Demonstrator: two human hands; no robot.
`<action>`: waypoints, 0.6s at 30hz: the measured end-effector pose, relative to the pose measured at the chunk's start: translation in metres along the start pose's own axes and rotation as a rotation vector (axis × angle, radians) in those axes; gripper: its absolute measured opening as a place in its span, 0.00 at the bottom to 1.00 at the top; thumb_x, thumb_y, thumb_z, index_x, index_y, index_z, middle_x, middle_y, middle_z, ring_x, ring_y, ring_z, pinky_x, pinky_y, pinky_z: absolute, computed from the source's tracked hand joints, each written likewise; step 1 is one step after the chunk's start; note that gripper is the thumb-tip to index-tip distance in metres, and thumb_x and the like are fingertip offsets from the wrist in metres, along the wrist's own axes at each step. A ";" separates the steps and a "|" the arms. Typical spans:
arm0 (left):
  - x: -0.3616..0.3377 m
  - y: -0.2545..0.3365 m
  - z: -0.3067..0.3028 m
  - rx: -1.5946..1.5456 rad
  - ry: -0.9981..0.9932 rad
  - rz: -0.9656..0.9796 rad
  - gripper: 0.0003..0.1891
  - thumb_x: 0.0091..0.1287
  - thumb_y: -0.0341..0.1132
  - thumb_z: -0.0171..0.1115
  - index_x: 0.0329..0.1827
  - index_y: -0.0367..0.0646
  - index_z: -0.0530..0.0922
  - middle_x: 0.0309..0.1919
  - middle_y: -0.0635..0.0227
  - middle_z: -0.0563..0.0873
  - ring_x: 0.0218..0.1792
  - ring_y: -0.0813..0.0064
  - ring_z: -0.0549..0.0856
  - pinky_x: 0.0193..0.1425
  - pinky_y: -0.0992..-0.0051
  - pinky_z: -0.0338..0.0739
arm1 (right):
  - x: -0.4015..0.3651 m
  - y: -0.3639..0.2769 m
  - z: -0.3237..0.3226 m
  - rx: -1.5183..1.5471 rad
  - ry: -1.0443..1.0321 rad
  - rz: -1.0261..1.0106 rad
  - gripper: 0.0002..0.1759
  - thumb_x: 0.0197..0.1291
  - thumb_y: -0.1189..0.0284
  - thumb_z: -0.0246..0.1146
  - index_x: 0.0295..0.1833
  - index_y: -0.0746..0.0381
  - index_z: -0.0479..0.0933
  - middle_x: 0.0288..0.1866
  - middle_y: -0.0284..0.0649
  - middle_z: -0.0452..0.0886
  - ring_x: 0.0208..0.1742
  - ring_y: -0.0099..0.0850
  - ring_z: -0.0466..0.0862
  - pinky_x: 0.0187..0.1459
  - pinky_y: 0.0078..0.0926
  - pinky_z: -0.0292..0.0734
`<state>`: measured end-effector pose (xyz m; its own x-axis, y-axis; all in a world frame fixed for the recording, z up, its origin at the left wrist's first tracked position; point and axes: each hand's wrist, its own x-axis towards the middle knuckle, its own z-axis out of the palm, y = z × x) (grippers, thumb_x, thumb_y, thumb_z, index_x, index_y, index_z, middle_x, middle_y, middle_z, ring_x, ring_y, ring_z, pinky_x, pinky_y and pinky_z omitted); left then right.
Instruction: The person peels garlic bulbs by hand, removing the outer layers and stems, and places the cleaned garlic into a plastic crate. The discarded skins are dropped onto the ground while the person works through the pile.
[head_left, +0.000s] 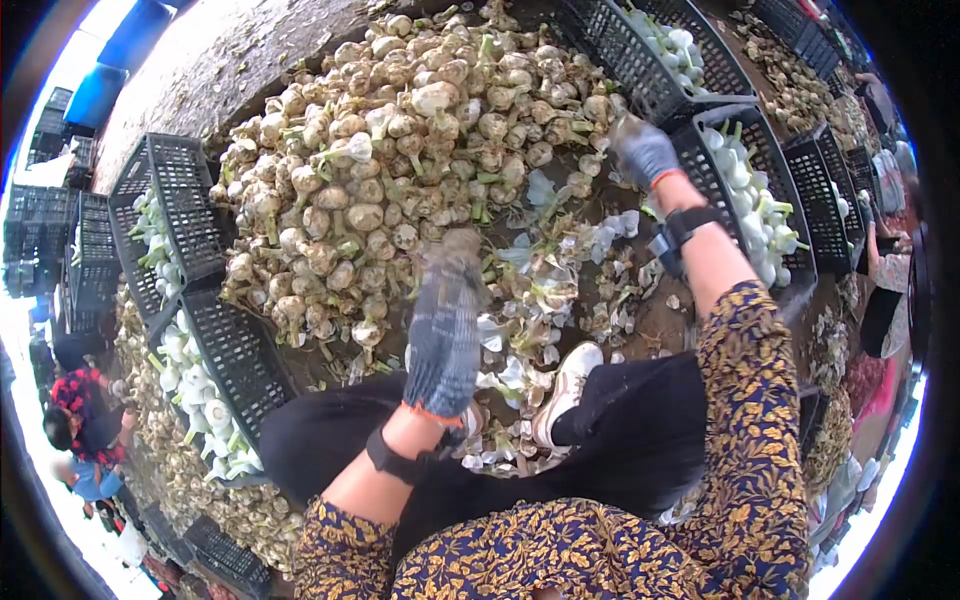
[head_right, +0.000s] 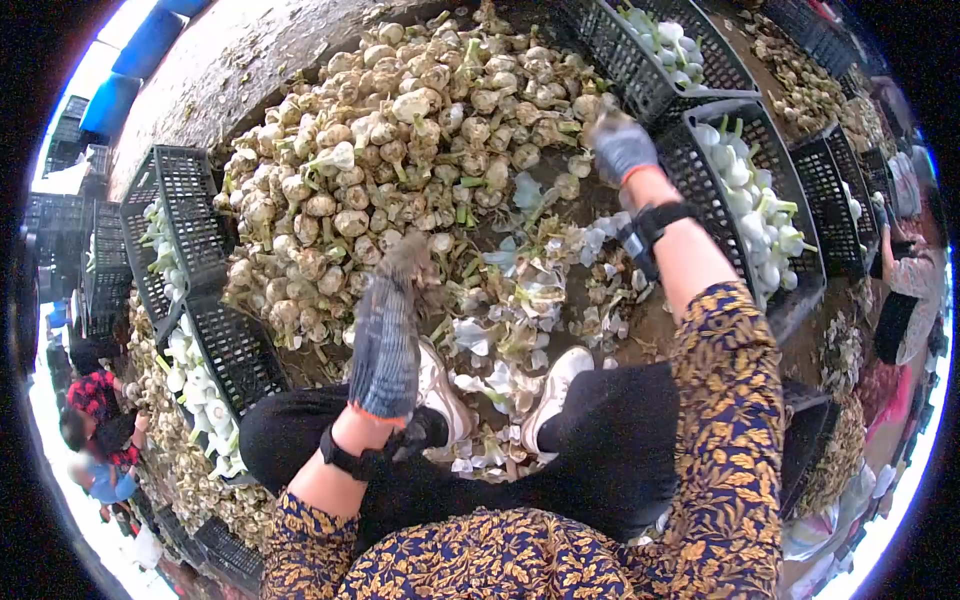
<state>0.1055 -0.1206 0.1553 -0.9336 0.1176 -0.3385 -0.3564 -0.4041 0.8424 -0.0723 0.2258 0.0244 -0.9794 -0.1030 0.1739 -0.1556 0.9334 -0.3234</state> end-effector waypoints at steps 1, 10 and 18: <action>-0.005 -0.005 -0.005 -0.057 0.000 -0.033 0.24 0.71 0.42 0.40 0.64 0.36 0.60 0.64 0.61 0.64 0.65 0.71 0.62 0.70 0.73 0.50 | -0.005 -0.040 0.001 0.123 -0.183 0.570 0.24 0.49 0.56 0.58 0.48 0.61 0.75 0.40 0.51 0.79 0.43 0.43 0.79 0.47 0.31 0.74; -0.006 0.005 0.001 0.265 -0.022 0.004 0.20 0.70 0.39 0.43 0.60 0.36 0.66 0.58 0.62 0.71 0.59 0.73 0.69 0.64 0.73 0.60 | -0.036 -0.041 0.079 -0.057 -0.269 0.505 0.23 0.48 0.63 0.59 0.52 0.58 0.74 0.47 0.54 0.77 0.48 0.49 0.76 0.52 0.37 0.71; 0.012 0.012 0.013 0.366 -0.001 -0.031 0.20 0.69 0.36 0.48 0.60 0.34 0.65 0.52 0.63 0.74 0.51 0.80 0.73 0.57 0.79 0.67 | -0.016 -0.125 -0.053 0.724 -0.743 0.437 0.16 0.53 0.66 0.58 0.47 0.60 0.77 0.32 0.37 0.80 0.27 0.24 0.79 0.32 0.21 0.76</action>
<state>0.0892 -0.1119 0.1666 -0.9222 0.1257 -0.3657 -0.3740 -0.0495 0.9261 -0.0304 0.1292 0.1115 -0.7646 -0.2204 -0.6057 0.4185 0.5449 -0.7266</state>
